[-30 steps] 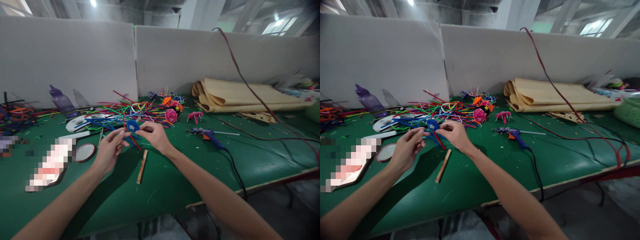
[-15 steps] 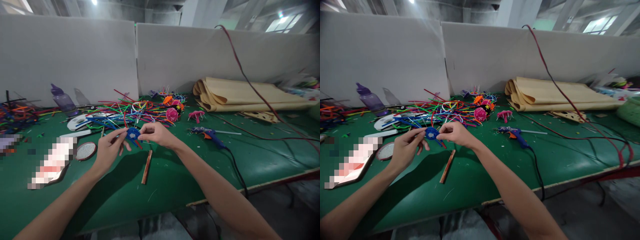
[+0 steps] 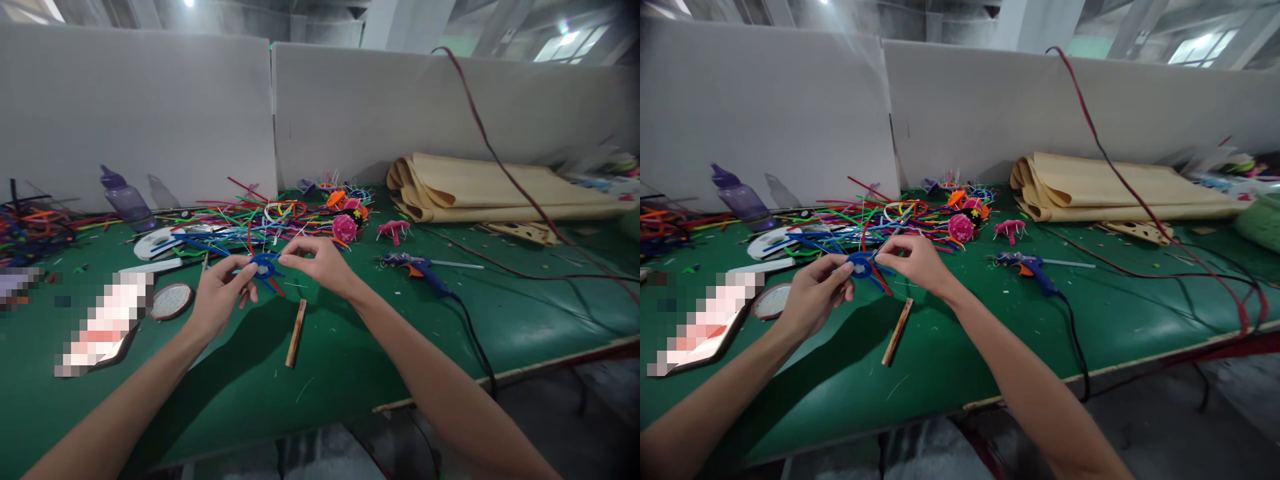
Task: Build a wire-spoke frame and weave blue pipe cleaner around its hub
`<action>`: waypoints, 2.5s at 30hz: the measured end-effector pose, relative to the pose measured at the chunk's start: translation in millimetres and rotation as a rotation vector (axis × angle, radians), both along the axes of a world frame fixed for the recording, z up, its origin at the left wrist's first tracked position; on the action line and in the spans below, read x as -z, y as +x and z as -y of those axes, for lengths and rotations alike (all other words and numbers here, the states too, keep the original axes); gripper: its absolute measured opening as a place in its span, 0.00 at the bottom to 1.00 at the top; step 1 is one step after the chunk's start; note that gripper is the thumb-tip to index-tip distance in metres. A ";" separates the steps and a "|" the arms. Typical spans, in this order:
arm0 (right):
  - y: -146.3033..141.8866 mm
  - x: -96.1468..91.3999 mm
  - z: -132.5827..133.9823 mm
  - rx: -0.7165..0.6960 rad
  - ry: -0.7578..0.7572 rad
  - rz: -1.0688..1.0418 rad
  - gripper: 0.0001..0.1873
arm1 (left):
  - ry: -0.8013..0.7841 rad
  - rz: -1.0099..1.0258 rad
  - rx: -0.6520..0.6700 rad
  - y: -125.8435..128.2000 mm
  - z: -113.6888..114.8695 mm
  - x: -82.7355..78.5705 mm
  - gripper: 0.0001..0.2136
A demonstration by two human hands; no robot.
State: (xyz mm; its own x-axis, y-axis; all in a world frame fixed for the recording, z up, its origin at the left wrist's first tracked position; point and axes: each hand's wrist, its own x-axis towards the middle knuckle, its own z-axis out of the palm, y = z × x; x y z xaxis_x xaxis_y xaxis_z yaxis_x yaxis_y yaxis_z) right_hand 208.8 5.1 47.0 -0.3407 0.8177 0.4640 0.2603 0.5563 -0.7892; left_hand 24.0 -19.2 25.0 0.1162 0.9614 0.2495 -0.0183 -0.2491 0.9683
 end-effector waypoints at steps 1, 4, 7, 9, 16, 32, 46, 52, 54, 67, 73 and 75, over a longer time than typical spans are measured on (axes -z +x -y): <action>-0.1 -0.9 0.9 0.036 0.046 0.014 0.07 | -0.007 0.013 0.007 0.4 0.1 -0.3 0.06; -1.1 -2.1 4.1 0.109 0.135 0.017 0.08 | -0.006 0.031 -0.005 1.5 0.1 -1.4 0.06; -2.0 -2.4 6.5 0.133 0.175 -0.003 0.08 | -0.001 0.040 -0.031 2.6 0.1 -2.8 0.06; -1.9 -2.5 7.1 0.144 0.182 -0.001 0.08 | -0.005 0.047 -0.044 3.0 0.2 -3.7 0.06; -5.0 2.5 6.1 0.138 0.197 0.081 0.07 | 0.003 0.104 -0.099 2.1 -0.6 -1.9 0.05; -11.6 17.7 4.0 0.178 0.334 0.175 0.06 | -0.035 0.075 -0.103 -0.2 -2.4 -2.9 0.06; -14.2 17.3 5.1 0.112 0.386 0.116 0.08 | 0.037 0.041 -0.069 1.1 3.8 -6.4 0.05; -13.8 18.6 4.7 0.196 0.482 0.155 0.07 | -0.033 0.006 -0.032 1.7 5.1 -8.4 0.06; -14.9 18.8 5.7 0.272 0.528 0.158 0.07 | -0.030 0.013 -0.057 2.6 4.6 -7.3 0.06; -22.7 21.1 13.6 0.276 0.373 0.136 0.06 | -0.031 0.172 -0.168 3.1 1.0 -1.1 0.06; -26.1 24.4 15.7 0.242 0.295 0.083 0.05 | -0.091 0.235 -0.169 1.8 -1.6 -0.2 0.06; -27.3 24.1 16.3 0.230 0.250 0.064 0.04 | -0.108 0.245 -0.159 1.7 -1.5 -0.7 0.07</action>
State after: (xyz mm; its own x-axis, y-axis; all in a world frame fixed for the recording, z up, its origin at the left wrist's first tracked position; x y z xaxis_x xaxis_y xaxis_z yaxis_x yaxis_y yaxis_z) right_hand 181.5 -11.1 22.9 -0.1956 0.7401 0.6434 0.4453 0.6516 -0.6142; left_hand 25.7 -17.7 25.7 -0.0884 0.9852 0.1469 -0.2231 -0.1633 0.9610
